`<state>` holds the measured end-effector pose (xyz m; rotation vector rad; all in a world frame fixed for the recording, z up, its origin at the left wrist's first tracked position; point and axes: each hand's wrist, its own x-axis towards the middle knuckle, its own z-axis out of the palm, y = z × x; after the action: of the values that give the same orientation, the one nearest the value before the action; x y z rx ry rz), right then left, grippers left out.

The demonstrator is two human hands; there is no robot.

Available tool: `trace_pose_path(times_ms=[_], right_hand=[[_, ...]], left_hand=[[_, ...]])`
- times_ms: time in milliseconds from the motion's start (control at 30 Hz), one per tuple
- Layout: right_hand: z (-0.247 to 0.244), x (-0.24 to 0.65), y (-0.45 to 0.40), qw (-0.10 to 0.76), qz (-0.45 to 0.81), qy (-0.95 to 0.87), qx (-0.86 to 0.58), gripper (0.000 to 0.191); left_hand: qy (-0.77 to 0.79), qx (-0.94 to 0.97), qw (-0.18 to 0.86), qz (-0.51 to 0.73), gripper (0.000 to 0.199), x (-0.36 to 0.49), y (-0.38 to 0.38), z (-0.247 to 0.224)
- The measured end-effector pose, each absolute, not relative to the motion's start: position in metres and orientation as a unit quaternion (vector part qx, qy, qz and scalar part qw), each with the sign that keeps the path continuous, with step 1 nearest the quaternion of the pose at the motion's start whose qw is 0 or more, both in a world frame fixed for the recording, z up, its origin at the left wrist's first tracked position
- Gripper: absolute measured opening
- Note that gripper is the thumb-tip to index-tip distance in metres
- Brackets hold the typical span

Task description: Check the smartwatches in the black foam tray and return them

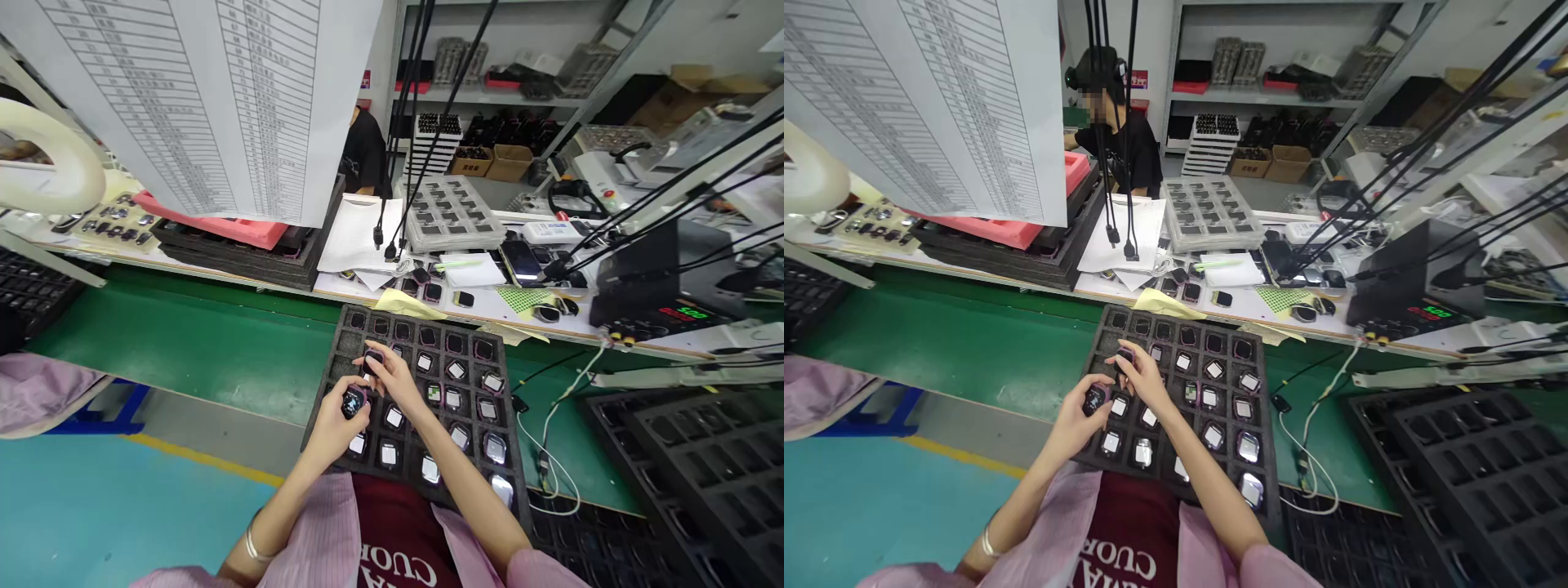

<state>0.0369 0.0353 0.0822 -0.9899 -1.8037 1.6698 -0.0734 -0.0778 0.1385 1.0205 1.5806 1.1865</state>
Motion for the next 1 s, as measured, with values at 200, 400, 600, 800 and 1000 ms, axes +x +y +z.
trace_pose_path(times_ms=[200, 400, 600, 800, 1000], right_hand=[[0.107, 0.081, 0.015, 0.321, 0.819, -0.399, -0.260, 0.046], [0.121, 0.097, -0.001, 0.341, 0.848, -0.343, -0.218, 0.042], [0.134, 0.108, -0.011, 0.322, 0.868, -0.324, -0.192, 0.041], [0.133, 0.111, -0.014, 0.320, 0.873, -0.321, -0.179, 0.042], [0.131, 0.110, -0.014, 0.319, 0.873, -0.313, -0.195, 0.039]], left_hand=[[0.636, 0.446, 0.435, 0.456, 0.034, -0.067, -0.080, 0.138], [0.615, 0.468, 0.442, 0.456, 0.038, -0.061, -0.082, 0.145], [0.618, 0.470, 0.442, 0.449, 0.039, -0.057, -0.086, 0.156], [0.617, 0.475, 0.441, 0.446, 0.040, -0.054, -0.088, 0.160], [0.622, 0.484, 0.443, 0.427, 0.034, -0.053, -0.087, 0.158]])
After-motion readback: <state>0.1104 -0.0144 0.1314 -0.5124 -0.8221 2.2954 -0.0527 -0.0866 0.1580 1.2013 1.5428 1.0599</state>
